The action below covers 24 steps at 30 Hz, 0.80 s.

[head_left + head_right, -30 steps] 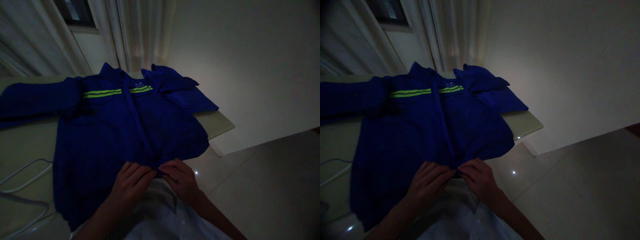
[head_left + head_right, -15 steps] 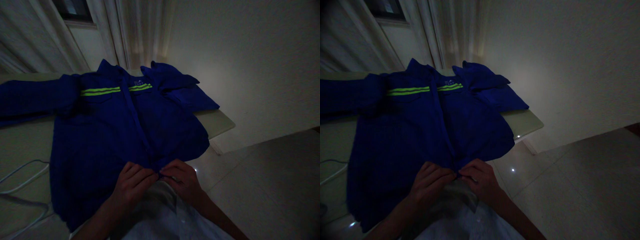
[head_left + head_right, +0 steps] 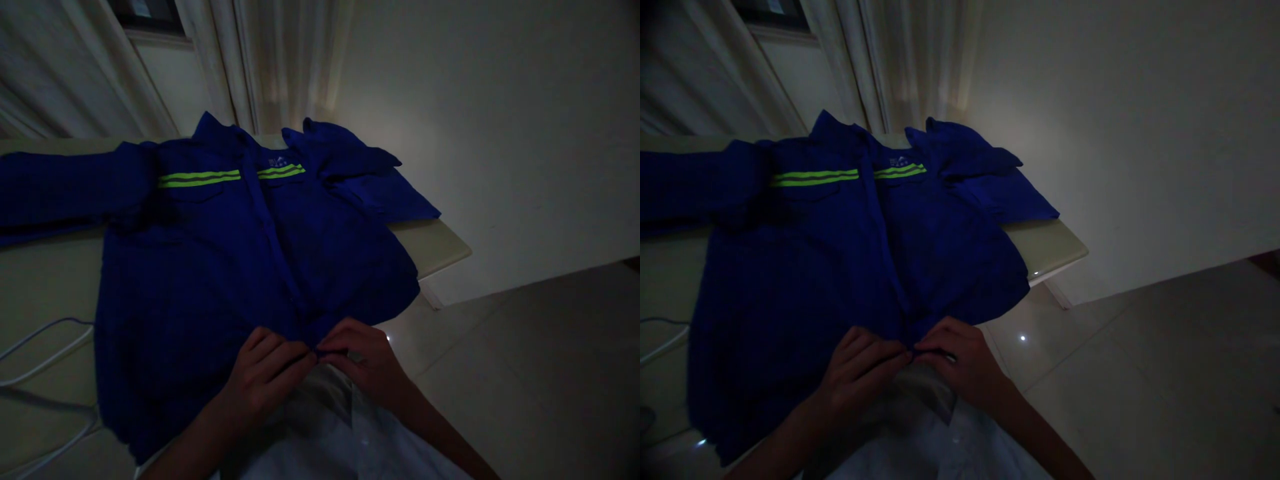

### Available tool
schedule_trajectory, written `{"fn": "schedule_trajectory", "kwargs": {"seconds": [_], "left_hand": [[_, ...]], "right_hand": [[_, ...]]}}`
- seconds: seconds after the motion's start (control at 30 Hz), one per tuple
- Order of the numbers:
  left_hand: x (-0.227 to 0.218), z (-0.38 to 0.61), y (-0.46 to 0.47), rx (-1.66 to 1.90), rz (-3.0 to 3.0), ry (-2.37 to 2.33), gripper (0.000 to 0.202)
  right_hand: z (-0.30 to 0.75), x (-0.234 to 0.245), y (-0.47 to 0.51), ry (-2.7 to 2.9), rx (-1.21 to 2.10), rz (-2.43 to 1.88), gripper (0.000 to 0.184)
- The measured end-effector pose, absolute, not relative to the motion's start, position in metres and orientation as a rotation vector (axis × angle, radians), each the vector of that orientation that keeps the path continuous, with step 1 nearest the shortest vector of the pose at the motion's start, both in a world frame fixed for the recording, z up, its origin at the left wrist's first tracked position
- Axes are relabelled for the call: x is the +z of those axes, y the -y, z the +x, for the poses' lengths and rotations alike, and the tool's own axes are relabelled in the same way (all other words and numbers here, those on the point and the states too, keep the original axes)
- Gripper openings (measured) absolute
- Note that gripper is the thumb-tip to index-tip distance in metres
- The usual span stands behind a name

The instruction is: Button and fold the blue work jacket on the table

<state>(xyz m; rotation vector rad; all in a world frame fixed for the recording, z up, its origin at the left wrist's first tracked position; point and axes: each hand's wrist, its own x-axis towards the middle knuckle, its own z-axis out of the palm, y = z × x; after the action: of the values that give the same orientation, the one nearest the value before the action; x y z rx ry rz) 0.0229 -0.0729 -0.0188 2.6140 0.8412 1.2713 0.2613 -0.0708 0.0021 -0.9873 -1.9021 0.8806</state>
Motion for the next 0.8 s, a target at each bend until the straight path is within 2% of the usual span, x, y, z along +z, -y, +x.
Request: {"fn": "schedule_trajectory", "kwargs": {"seconds": [0.17, 0.37, 0.5, 0.63, 0.8], "left_hand": [[-0.011, 0.027, 0.074, 1.25, 2.723, -0.805, 0.024], [-0.006, 0.034, 0.08, 1.256, 2.849, -0.848, 0.027], [-0.006, 0.039, 0.08, 1.345, 2.885, -0.835, 0.031], [-0.008, 0.04, 0.082, 1.443, 2.87, -0.763, 0.033], [-0.012, 0.042, 0.086, 1.424, 2.842, -0.758, 0.026]], "right_hand": [[0.263, 0.0, 0.07, 1.954, 0.877, -1.005, 0.013], [0.271, 0.018, 0.063, 2.117, 1.023, -1.058, 0.008], [0.265, 0.042, 0.046, 2.439, 0.788, -1.108, 0.009], [0.254, 0.061, 0.019, 2.751, 0.595, -0.946, 0.004], [0.24, 0.072, -0.013, 2.918, 0.434, -0.842, 0.005]]}}
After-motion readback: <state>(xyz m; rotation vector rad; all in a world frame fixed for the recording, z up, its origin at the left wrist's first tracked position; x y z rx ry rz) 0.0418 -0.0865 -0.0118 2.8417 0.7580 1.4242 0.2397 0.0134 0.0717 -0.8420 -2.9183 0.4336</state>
